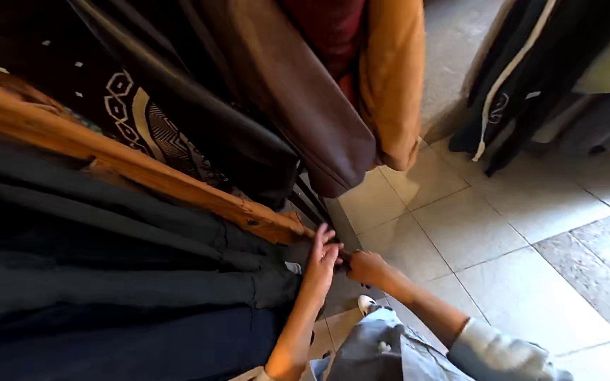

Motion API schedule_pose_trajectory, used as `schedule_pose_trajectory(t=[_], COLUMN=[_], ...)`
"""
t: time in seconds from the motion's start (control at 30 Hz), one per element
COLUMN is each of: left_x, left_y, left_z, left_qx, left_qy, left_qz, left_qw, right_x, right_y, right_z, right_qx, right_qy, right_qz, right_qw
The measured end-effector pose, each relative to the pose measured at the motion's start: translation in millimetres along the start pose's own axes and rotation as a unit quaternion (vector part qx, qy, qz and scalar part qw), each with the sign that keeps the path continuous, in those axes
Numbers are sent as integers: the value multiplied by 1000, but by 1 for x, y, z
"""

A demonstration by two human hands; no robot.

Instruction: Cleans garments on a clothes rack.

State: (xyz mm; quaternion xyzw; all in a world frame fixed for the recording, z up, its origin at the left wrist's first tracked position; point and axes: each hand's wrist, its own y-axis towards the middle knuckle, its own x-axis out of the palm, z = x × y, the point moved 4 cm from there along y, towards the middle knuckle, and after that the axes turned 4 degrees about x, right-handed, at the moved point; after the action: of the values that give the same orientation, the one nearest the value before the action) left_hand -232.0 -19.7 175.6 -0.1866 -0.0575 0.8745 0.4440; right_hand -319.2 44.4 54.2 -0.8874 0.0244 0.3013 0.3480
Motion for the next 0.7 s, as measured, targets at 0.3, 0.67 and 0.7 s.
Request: schedule_pose_trajectory(t=[0.3,0.67,0.7], left_x=[-114,-146,-143], left_y=[53,-10,-18], left_z=[-42,-55,-23], left_qx=[-88,-150,-189], left_qy=[-163,-155,-173], left_qz=[382,402,411], left_qw=[905,890,875], right_x=[-39,-49,-55], right_y=[65,237,224], right_z=[-42,-120,-136], right_qx=[-38,-464,-452], right_qy=[-81,-27,-73], right_qz=[-66,241,255], right_qw=[994,852,852])
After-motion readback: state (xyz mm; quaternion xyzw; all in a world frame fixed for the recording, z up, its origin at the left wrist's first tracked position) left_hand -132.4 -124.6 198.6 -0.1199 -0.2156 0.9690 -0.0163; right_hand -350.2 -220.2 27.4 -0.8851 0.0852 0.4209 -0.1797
